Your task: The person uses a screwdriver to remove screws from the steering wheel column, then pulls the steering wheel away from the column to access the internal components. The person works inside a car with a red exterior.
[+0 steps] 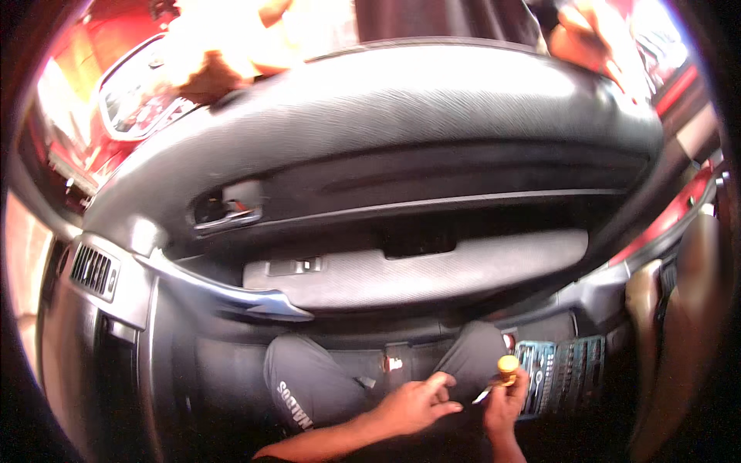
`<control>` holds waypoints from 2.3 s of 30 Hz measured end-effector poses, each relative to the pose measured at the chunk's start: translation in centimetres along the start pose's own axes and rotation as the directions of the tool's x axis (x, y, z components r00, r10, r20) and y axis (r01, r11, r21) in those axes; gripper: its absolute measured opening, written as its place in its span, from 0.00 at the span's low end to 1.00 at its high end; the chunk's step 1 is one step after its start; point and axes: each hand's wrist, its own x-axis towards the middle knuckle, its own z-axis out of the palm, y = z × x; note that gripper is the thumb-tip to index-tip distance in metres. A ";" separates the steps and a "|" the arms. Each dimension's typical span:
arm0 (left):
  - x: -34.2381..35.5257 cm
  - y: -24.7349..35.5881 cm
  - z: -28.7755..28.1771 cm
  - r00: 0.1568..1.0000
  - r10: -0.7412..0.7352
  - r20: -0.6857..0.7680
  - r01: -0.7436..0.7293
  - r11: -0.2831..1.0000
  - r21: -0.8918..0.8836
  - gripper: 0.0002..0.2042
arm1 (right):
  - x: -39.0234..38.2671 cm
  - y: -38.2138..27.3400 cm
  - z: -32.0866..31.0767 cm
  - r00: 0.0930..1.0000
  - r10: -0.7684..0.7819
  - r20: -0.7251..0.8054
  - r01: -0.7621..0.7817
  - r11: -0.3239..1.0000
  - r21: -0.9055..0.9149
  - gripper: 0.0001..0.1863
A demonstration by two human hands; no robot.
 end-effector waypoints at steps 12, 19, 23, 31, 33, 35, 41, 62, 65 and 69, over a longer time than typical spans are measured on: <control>-3.4 -4.4 -5.2 0.919 -0.141 -0.369 0.024 0.952 -0.306 0.18 | 2.1 -7.1 11.7 0.833 -0.010 0.554 -0.091 0.984 0.156 0.12; -8.7 -4.4 -14.6 0.432 -0.097 -0.897 -0.417 0.860 -0.294 0.09 | 0.9 -8.4 15.4 0.615 0.059 0.786 -0.303 0.938 0.167 0.15; -13.1 -4.7 -19.0 0.133 -0.191 -0.973 -0.532 0.814 -0.233 0.13 | -3.2 -12.9 20.0 0.406 0.139 0.904 -0.447 0.892 0.064 0.17; -13.2 -2.8 -25.6 -0.086 -0.021 -0.996 -0.315 0.949 0.007 0.17 | -6.2 -27.8 33.0 0.148 -0.215 0.965 -0.218 0.945 0.244 0.29; -12.0 -2.0 -25.7 -0.151 -0.189 -0.970 -0.461 0.882 -0.100 0.14 | -7.7 -32.9 35.2 0.251 -0.225 0.941 -0.142 0.953 0.266 0.29; -10.0 -2.2 -25.8 -0.169 -0.260 -0.951 -0.623 0.775 -0.101 0.12 | -5.9 -34.3 36.7 0.289 -0.369 0.883 0.065 0.928 0.367 0.24; -9.7 -2.1 -27.6 -0.416 -0.109 -0.903 -0.497 0.859 0.125 0.09 | -4.2 -42.0 43.9 -0.013 -0.441 0.897 0.700 0.637 0.323 0.14; -11.1 -2.2 -27.7 -0.226 0.280 -0.933 -0.306 0.889 0.341 0.15 | -2.3 -39.1 42.1 -0.502 -0.082 0.861 0.760 -0.518 0.393 0.10; -11.2 -0.9 -26.6 -0.223 0.297 -0.928 -0.224 0.911 0.346 0.17 | -2.6 -38.9 42.3 -0.552 -0.074 0.831 0.723 -0.539 0.432 0.11; -12.8 0.7 -27.8 -0.281 0.346 -0.895 -0.048 0.927 0.373 0.17 | -3.4 -39.8 42.7 -0.558 -0.015 0.830 0.695 -0.555 0.458 0.12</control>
